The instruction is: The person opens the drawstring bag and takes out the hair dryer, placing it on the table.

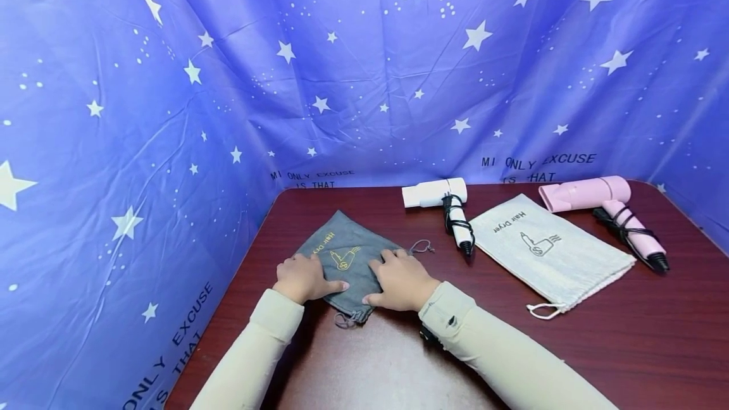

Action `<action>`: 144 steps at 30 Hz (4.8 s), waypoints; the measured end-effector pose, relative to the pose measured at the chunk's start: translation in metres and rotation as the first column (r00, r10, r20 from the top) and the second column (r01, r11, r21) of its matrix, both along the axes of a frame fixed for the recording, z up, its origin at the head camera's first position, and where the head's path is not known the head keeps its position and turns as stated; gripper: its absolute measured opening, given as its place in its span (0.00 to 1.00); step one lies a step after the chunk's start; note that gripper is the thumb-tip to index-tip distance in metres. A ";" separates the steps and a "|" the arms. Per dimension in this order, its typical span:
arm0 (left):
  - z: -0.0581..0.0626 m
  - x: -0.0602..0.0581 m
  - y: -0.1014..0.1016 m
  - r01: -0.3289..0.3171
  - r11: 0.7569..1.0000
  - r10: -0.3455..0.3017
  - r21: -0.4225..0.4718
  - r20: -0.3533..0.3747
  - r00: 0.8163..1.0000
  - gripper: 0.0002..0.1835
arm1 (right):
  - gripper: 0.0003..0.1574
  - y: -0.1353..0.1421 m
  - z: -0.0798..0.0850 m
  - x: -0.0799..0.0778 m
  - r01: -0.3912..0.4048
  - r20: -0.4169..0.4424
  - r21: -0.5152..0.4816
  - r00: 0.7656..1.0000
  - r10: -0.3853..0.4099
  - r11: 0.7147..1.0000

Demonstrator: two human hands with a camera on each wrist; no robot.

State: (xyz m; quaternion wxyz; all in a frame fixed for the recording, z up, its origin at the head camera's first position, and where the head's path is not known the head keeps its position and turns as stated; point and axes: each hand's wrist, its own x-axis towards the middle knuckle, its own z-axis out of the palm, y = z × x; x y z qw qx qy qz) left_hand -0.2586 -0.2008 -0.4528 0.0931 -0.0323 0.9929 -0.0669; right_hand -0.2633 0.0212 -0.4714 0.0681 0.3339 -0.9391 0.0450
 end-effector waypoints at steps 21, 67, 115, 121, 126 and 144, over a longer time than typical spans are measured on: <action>0.002 -0.007 0.000 0.007 0.999 -0.007 -0.037 0.017 1.000 0.65 | 0.50 -0.009 0.000 -0.001 0.038 0.073 -0.007 0.997 -0.038 0.999; 0.003 -0.024 0.010 0.094 0.994 -0.091 0.056 -0.046 0.995 0.64 | 0.50 0.001 0.003 0.012 0.125 0.063 -0.009 0.990 -0.124 0.992; 0.005 -0.031 0.034 0.145 0.988 -0.144 0.043 -0.029 0.989 0.65 | 0.53 0.021 0.000 0.019 0.170 0.034 0.047 0.985 -0.172 0.984; 0.003 -0.035 0.037 0.151 0.988 -0.151 0.038 -0.018 0.988 0.66 | 0.53 0.023 0.000 0.019 0.179 0.036 0.049 0.983 -0.181 0.983; 0.004 -0.036 0.040 0.160 0.986 -0.160 0.045 -0.014 0.987 0.65 | 0.53 0.025 -0.001 0.019 0.187 0.027 0.046 0.982 -0.188 0.981; 0.004 -0.040 0.046 0.180 0.983 -0.179 0.049 -0.015 0.984 0.66 | 0.52 0.029 0.001 0.020 0.224 0.037 0.041 0.973 -0.226 0.974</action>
